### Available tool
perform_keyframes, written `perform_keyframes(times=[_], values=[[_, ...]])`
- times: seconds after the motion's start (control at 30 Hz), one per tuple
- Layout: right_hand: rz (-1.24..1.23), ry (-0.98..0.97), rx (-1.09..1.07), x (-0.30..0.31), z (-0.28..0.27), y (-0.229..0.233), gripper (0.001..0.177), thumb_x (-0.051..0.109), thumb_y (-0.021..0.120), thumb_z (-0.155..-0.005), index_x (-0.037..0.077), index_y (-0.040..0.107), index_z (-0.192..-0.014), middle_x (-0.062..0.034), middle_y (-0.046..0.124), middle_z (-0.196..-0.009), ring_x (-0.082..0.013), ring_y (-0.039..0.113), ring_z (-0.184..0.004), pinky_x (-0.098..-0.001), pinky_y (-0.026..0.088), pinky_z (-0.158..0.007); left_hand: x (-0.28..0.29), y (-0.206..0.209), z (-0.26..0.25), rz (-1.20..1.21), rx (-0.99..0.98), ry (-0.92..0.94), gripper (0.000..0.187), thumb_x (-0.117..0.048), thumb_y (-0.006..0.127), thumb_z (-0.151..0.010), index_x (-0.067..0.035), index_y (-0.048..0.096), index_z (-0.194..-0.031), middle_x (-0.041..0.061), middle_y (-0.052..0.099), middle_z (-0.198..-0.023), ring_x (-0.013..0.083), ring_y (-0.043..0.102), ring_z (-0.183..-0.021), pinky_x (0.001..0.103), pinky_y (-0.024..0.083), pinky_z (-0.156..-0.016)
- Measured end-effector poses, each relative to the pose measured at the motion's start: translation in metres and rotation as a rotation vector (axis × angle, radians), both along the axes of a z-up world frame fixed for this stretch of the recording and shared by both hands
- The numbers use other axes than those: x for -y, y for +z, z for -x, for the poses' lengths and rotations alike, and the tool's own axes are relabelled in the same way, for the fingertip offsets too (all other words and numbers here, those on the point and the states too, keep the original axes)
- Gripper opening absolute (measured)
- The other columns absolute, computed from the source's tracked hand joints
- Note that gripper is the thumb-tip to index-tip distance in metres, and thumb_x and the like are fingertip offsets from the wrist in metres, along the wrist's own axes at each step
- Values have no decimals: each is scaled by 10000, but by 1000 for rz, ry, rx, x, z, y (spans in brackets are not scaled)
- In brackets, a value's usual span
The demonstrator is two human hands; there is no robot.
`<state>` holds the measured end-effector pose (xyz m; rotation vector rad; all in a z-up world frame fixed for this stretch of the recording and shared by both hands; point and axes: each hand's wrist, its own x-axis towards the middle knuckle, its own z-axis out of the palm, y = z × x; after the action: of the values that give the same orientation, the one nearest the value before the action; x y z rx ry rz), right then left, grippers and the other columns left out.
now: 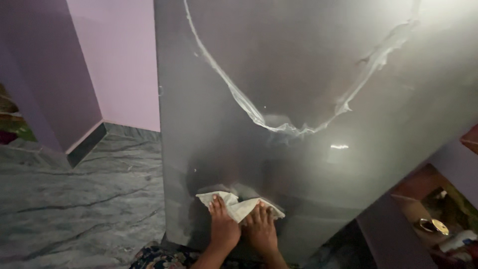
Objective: The person wipes a dark vertical surface with a white cloth using both hands. The person moves the cloth in circular and back-and-forth motions across the surface, focusing on different areas throughout the clip.
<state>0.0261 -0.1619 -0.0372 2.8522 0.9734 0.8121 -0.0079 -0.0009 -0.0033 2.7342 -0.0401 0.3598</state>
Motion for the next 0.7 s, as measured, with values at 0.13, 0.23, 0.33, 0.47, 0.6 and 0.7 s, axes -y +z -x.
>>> perform_keyframes(times=[0.13, 0.23, 0.33, 0.47, 0.6, 0.7], values=[[-107, -59, -52, 10, 5, 3, 638, 375, 554, -946, 7, 428, -1452, -319, 379, -1523, -451, 300, -1462, -607, 203, -1186, 10, 5, 7, 73, 336, -11, 631, -218, 659, -854, 125, 482, -1354, 517, 219, -1481, 714, 129, -1416, 729, 137, -1108], [-254, -75, -70, 20, 2, 17, 799, 410, 608, -888, -93, 340, -1449, -387, 316, -1504, -529, 259, -1444, -618, 181, -1172, 21, 18, 5, -21, 271, 41, 625, -219, 630, -915, 197, 428, -1335, 489, 241, -1480, 663, 169, -1427, 678, 188, -1162], [-510, -71, 44, 25, 3, 33, 823, 360, 644, -901, -122, 306, -1476, -416, 278, -1527, -595, 227, -1434, -628, 173, -1182, 31, 38, 3, 117, 475, -46, 465, -221, 586, -955, 104, 504, -1276, 464, 303, -1479, 658, 219, -1426, 674, 221, -1160], [-588, -134, 253, 35, -8, 61, 745, 299, 655, -919, -30, 314, -1493, -396, 267, -1577, -571, 239, -1487, -600, 179, -1242, 44, 67, -6, 131, 555, -110, 440, -256, 528, -1015, 89, 558, -1284, 423, 359, -1457, 639, 269, -1399, 670, 244, -1145], [-624, -334, 101, 45, -28, 84, 955, 359, 713, -874, -141, 171, -1480, -455, 169, -1550, -623, 138, -1465, -630, 141, -1202, 57, 77, -20, 102, 712, -132, 422, -275, 503, -1014, 22, 608, -1295, 407, 412, -1427, 623, 320, -1363, 672, 250, -1117], [-728, -423, -154, 54, -32, 84, 1142, 389, 758, -766, -173, 92, -1505, -443, 135, -1575, -640, 77, -1465, -611, 150, -1148, 62, 71, -35, -30, 431, -142, 398, -271, 503, -978, 9, 604, -1243, 386, 429, -1423, 634, 305, -1396, 688, 212, -1120]])
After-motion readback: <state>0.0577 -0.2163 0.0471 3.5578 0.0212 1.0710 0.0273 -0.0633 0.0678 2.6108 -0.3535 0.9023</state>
